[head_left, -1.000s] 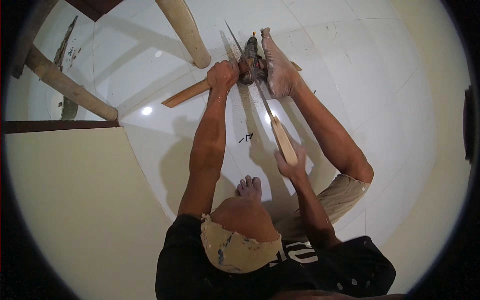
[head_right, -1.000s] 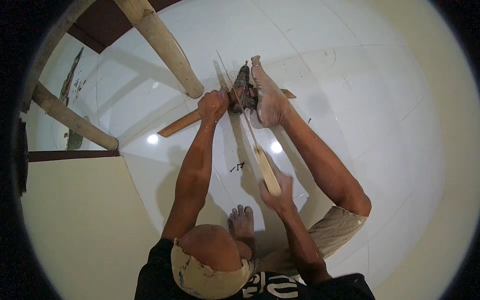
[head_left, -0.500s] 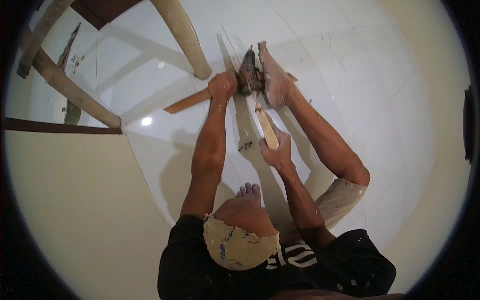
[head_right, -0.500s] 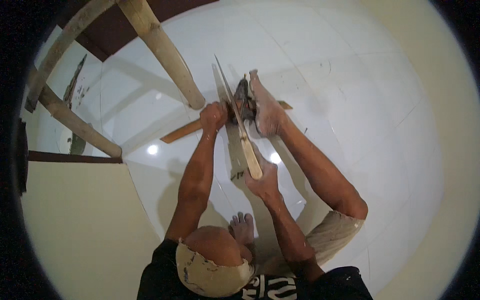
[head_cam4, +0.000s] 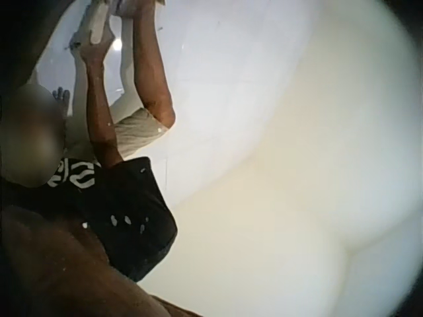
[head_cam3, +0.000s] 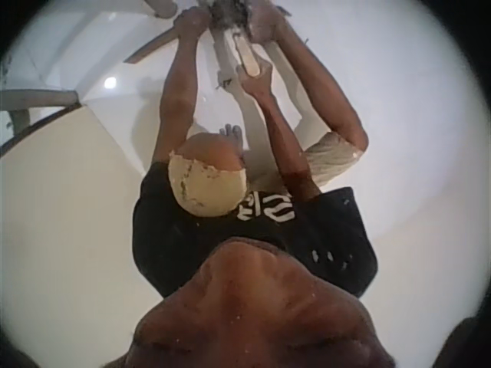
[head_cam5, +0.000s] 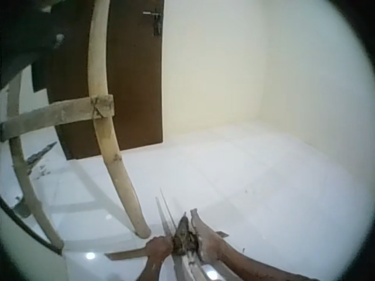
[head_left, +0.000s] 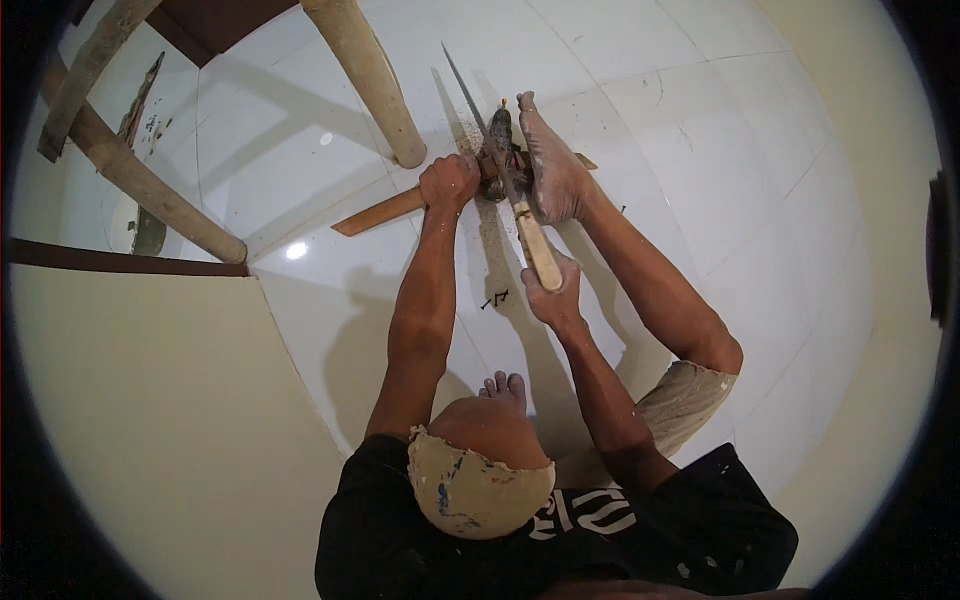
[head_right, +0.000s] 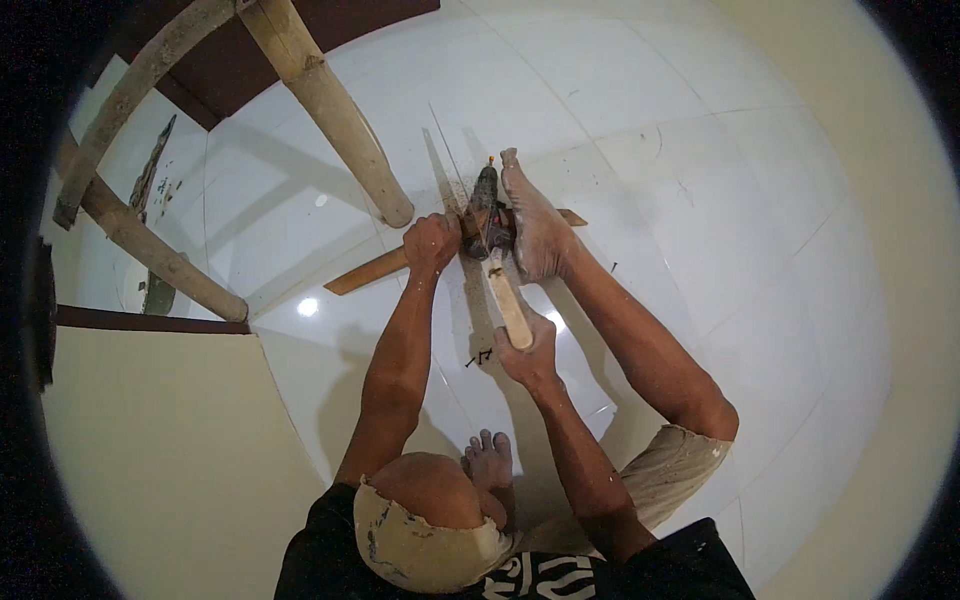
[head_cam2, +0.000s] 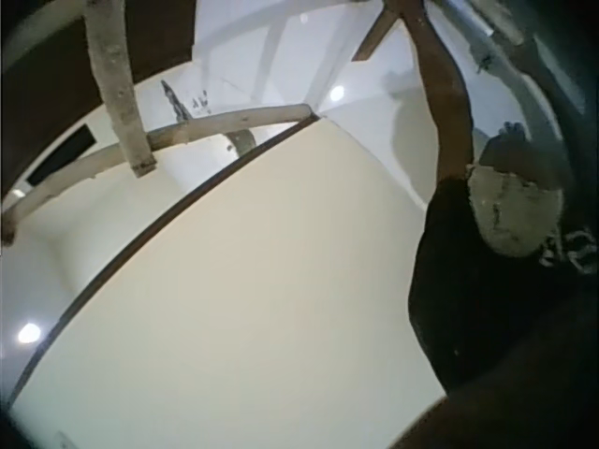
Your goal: Sawing a piece of wood into smaller segments after marking measurements.
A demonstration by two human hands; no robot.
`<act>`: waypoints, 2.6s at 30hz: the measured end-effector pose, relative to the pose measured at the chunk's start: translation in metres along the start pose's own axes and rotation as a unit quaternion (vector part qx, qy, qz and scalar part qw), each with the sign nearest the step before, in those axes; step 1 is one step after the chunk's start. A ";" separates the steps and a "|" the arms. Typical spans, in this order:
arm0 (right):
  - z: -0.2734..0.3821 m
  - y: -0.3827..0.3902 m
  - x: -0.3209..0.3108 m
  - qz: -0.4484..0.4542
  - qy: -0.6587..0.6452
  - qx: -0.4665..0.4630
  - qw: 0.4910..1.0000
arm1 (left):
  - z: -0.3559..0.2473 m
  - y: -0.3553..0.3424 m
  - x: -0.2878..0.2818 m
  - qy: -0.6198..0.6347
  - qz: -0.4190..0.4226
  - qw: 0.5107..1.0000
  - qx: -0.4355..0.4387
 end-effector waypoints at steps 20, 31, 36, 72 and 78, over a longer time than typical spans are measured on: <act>0.011 0.042 -0.018 0.110 0.088 0.061 0.988 | 0.001 -0.002 -0.004 0.017 0.006 1.000 0.008; -0.013 0.044 -0.029 0.039 0.008 0.071 0.997 | 0.012 0.009 0.001 -0.010 -0.005 0.999 0.040; 0.016 0.060 -0.076 -0.039 0.064 -0.032 0.997 | 0.018 0.010 -0.003 -0.012 -0.025 0.999 0.017; -0.004 0.082 -0.055 0.059 0.029 0.059 0.996 | 0.001 0.020 0.005 -0.028 0.018 0.999 0.044; -0.010 0.078 -0.045 0.034 0.040 0.024 0.998 | 0.000 0.023 -0.002 -0.021 0.029 0.999 0.035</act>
Point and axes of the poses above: each hand's wrist, its own y-axis away from the middle knuckle, its own x-axis out of the palm, z = x × y, the point moved 4 cm from there along -y, towards the middle knuckle, and after that the axes turned 13 degrees about y, right-handed, at the moved point
